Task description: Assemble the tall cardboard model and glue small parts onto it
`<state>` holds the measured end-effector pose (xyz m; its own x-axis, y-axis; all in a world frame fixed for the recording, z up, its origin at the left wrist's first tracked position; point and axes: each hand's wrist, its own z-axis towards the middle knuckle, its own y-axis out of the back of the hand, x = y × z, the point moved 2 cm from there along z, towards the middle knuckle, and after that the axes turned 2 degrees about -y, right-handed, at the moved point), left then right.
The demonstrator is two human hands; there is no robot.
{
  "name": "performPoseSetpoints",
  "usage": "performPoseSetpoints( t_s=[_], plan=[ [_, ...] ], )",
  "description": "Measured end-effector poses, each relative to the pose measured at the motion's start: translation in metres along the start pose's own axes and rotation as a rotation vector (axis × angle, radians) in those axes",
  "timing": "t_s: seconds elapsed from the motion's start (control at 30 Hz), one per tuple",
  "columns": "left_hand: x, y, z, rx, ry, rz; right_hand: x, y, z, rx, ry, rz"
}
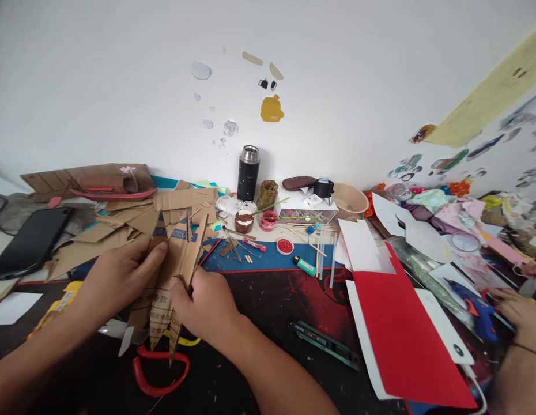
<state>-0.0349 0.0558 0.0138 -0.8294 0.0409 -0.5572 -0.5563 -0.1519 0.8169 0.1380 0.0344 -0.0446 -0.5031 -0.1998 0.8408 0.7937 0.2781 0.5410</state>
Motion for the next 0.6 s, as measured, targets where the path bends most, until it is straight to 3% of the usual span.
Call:
performPoseSetpoints(
  t_s=[0.37, 0.6],
  plan=[
    [0.0072, -0.0031, -0.0032, 0.031, -0.055, 0.036, 0.0009, 0.0061, 0.0018, -0.029, 0.008, 0.057],
    [0.0021, 0.0008, -0.0016, 0.04, -0.048, -0.089, -0.0008, 0.0046, 0.0006, -0.029, 0.026, 0.032]
  ],
)
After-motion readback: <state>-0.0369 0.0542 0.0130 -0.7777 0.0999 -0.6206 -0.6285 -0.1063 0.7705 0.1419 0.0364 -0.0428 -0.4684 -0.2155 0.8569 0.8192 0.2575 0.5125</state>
